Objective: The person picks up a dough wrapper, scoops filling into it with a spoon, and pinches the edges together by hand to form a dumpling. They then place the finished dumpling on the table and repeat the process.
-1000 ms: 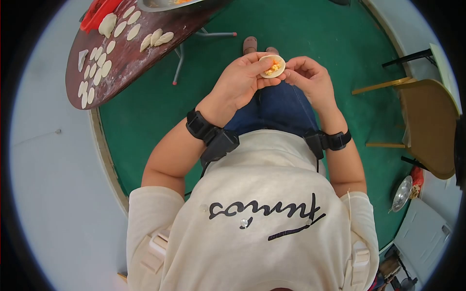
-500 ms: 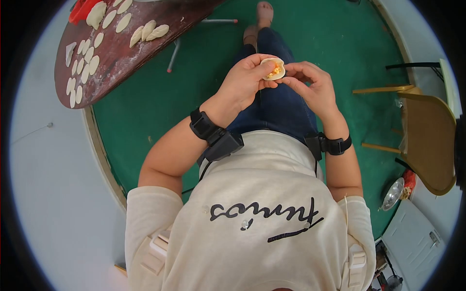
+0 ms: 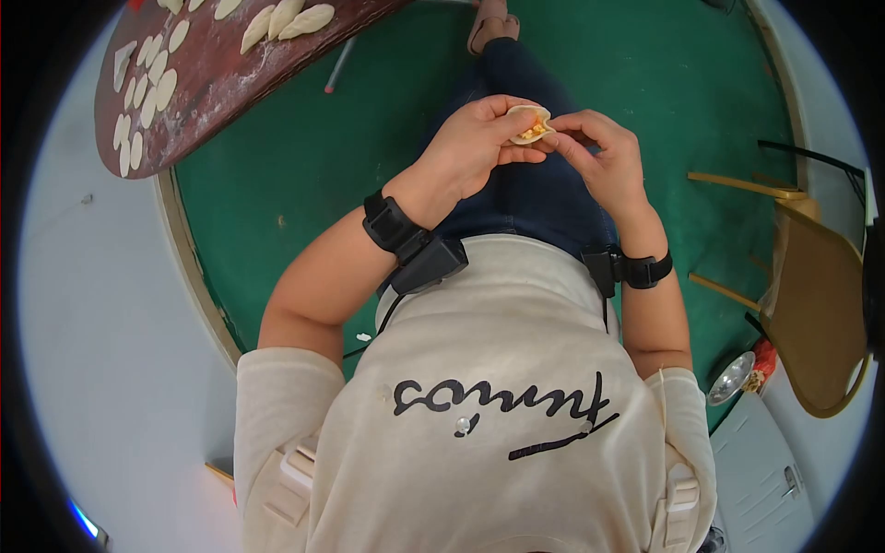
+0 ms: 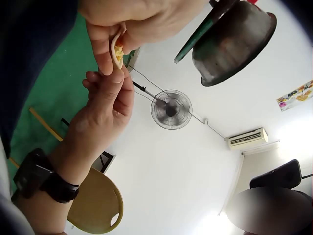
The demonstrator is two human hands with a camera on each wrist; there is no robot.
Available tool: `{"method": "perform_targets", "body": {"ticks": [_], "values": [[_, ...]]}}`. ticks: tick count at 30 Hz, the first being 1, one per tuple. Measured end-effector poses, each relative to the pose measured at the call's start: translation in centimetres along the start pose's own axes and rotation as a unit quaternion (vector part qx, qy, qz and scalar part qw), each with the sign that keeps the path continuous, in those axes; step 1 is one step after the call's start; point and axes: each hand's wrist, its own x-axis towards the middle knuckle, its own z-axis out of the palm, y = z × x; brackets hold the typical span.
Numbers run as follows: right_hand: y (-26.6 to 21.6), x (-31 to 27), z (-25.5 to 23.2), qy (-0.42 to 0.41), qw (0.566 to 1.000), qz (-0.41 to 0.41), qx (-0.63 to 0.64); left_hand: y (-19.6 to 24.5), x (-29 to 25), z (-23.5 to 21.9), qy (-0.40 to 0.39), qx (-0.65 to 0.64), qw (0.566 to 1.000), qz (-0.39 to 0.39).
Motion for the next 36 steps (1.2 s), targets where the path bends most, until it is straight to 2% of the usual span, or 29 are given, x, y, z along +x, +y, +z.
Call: {"method": "perform_targets", "body": {"ticks": [6,12,15,16,18,27,33,36], "values": [[0.4,0.6,0.3,-0.02,0.999,-0.004,-0.031,-0.1,0.0,-0.8,-0.016,-0.015,1.0,0.007],[0.4,0.8,0.1,-0.076,0.997,0.005,-0.032,-0.6,0.1,-1.4,-0.015,0.02,1.0,0.008],[-0.1,0.6,0.0,-0.08,0.996,0.014,-0.026,-0.7,-0.2,-1.5,-0.026,0.031,0.999,0.013],[0.0,0.4,0.1,-0.078,0.997,0.014,-0.026,-0.6,-0.4,-1.4,-0.031,0.034,0.999,0.018],[0.3,-0.1,0.2,-0.051,0.989,0.09,0.102,-0.5,-0.7,-1.2,-0.037,0.038,0.998,0.025],[-0.9,-0.5,0.3,-0.011,0.965,0.154,0.213,0.1,-1.5,-0.7,-0.068,0.04,0.996,0.047],[-0.7,-1.0,0.5,-0.019,0.977,0.124,0.174,-0.4,-1.7,-0.9,-0.059,0.034,0.996,0.053],[-0.9,-1.2,0.7,-0.014,0.98,0.136,0.144,-0.5,-1.6,-1.0,-0.046,0.038,0.998,0.036]]}}
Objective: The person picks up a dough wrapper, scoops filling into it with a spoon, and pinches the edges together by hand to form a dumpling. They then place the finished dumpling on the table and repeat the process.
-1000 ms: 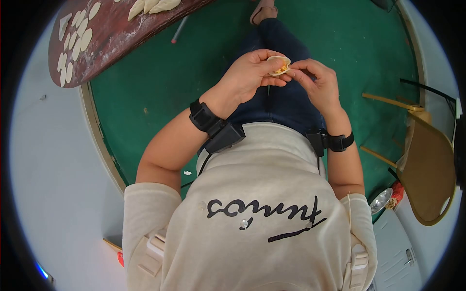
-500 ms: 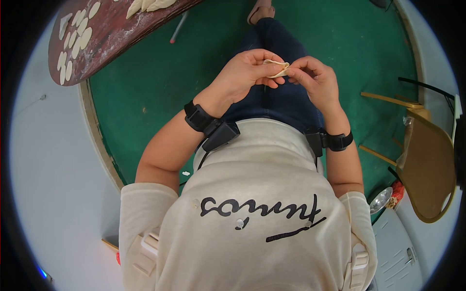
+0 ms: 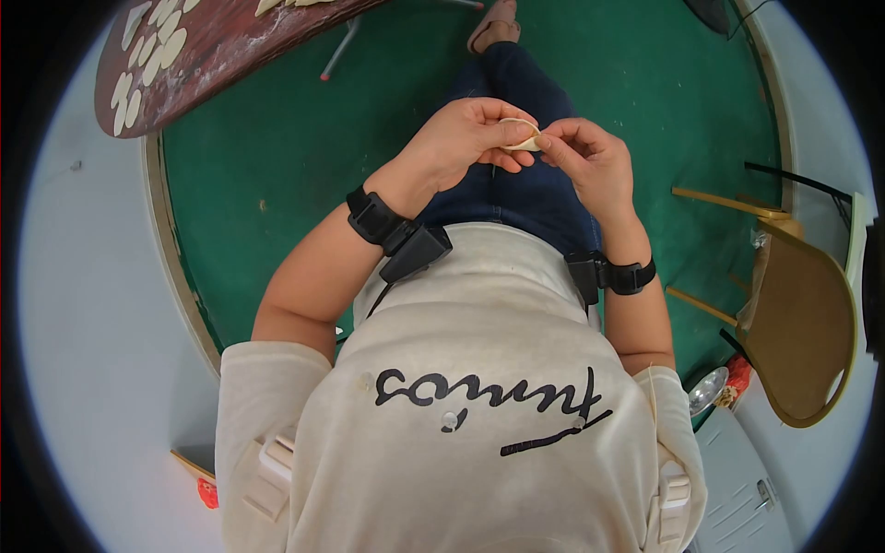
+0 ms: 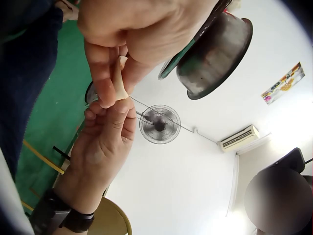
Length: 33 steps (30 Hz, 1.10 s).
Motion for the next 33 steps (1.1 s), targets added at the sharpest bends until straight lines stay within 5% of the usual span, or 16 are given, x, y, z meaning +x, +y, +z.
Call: {"method": "perform_targets", "body": {"ticks": [7,19,33], "values": [[0.3,0.0,0.3,0.032,0.983,-0.114,-0.138,-0.8,0.9,-0.2,0.025,0.006,0.999,-0.034],[0.5,0.1,0.5,0.018,0.976,-0.09,-0.199,-1.9,1.6,-0.2,0.053,-0.028,0.998,-0.016],[0.4,0.1,0.3,-0.015,0.993,0.011,-0.115,-1.1,1.3,-0.9,0.027,0.044,0.998,-0.028]]}}
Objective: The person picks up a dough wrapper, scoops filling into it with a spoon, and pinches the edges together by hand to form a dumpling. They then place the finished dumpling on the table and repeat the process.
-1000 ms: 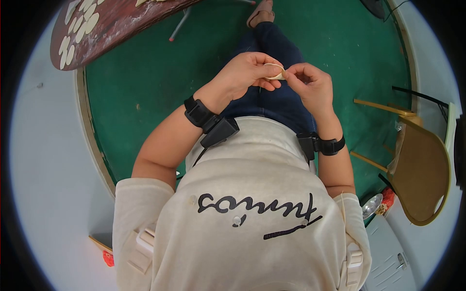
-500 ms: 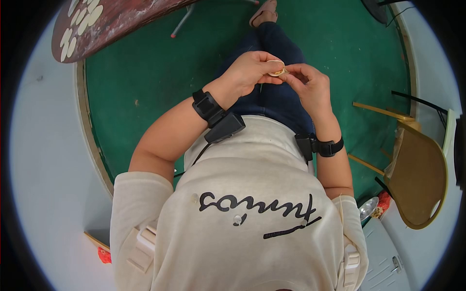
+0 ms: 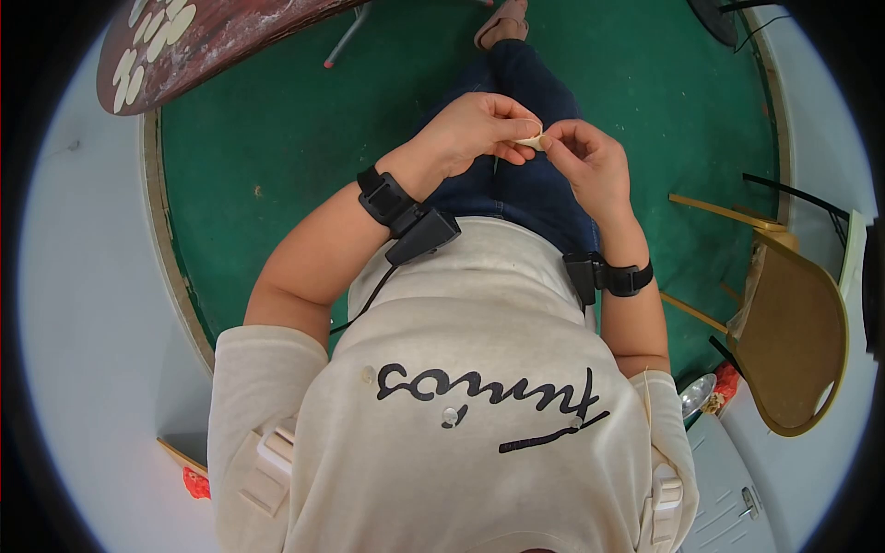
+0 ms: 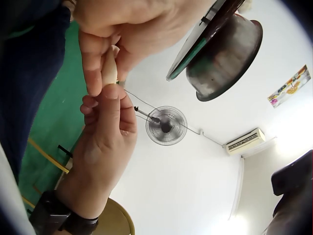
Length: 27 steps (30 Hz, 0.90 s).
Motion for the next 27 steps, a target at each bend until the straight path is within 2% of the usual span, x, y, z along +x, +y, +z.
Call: {"method": "perform_targets", "body": {"ticks": [6,10,13,22,27], "values": [[0.96,0.01,0.15,-0.006,0.998,-0.018,0.059,0.47,-0.24,-0.19,-0.01,0.053,0.998,0.02],[0.56,-0.09,0.09,-0.018,0.997,0.001,0.079,0.7,-0.33,-0.29,-0.03,0.078,0.996,0.026],[0.54,-0.13,-0.06,-0.041,0.998,-0.006,0.052,0.8,-0.31,-0.23,-0.029,0.083,0.996,0.033],[0.14,-0.18,-0.1,-0.009,0.999,0.016,0.028,0.53,0.0,-0.52,-0.043,0.043,0.998,0.018],[0.24,-0.16,0.1,0.022,1.0,-0.014,-0.012,0.12,0.33,-0.35,-0.042,0.034,0.999,0.012]]}}
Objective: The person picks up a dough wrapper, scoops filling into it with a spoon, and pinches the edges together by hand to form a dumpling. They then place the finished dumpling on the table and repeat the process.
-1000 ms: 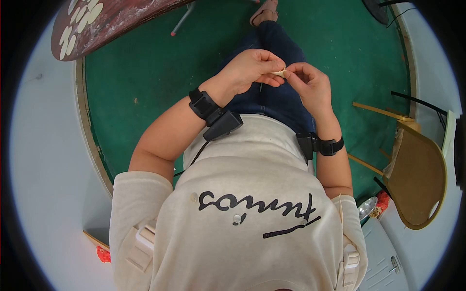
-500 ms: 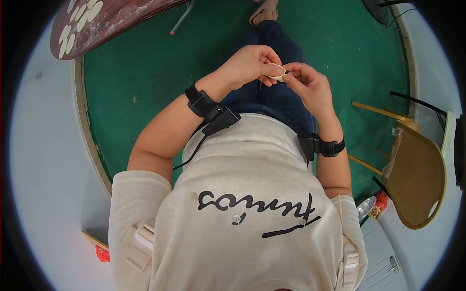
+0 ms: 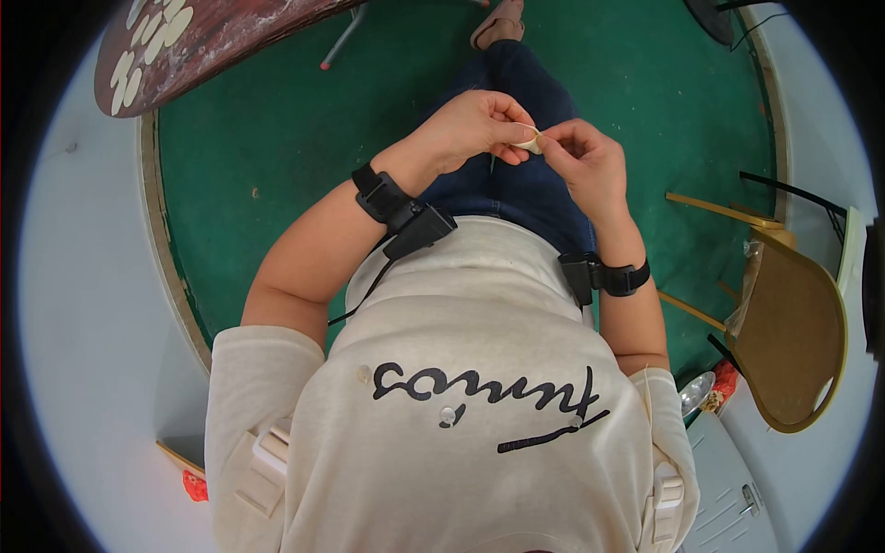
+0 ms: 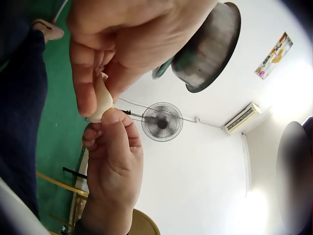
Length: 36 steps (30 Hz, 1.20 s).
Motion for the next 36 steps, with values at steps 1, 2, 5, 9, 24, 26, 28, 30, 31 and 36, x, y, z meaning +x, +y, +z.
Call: {"method": "perform_targets", "body": {"ticks": [1,2,5,9,24,26,28,30,31,36], "values": [[0.0,0.0,0.0,0.0,1.0,0.0,0.0,0.0,0.0,0.1,0.012,-0.004,1.0,-0.002],[0.1,0.1,0.0,-0.005,1.0,0.009,0.005,-0.1,0.1,0.1,0.025,-0.008,1.0,-0.004],[0.0,0.2,0.1,-0.017,1.0,0.017,0.009,-0.3,0.4,-0.2,0.048,-0.011,0.998,-0.026],[-0.3,0.0,0.4,-0.021,1.0,-0.009,-0.005,-0.5,0.4,-0.3,0.046,-0.015,0.998,-0.03],[0.4,0.2,0.3,0.012,0.996,-0.065,-0.062,-0.1,0.1,-0.1,0.01,-0.018,1.0,-0.019],[-0.4,0.2,0.3,0.011,0.997,-0.067,-0.036,0.8,0.0,-0.3,0.01,0.001,0.999,-0.046],[-0.4,0.1,0.2,0.001,0.998,-0.053,-0.038,0.5,0.4,-0.1,-0.01,0.009,0.999,-0.039],[-0.4,0.0,0.2,-0.005,0.996,-0.075,-0.053,0.3,0.0,-0.5,-0.003,0.007,1.0,-0.027],[-0.2,-0.1,0.0,-0.006,0.995,-0.09,-0.051,0.4,-0.1,-0.3,-0.013,0.018,1.0,-0.021],[0.2,-0.1,0.0,-0.046,0.999,-0.009,0.012,1.0,-0.4,0.1,-0.013,0.071,0.997,-0.01]]}}
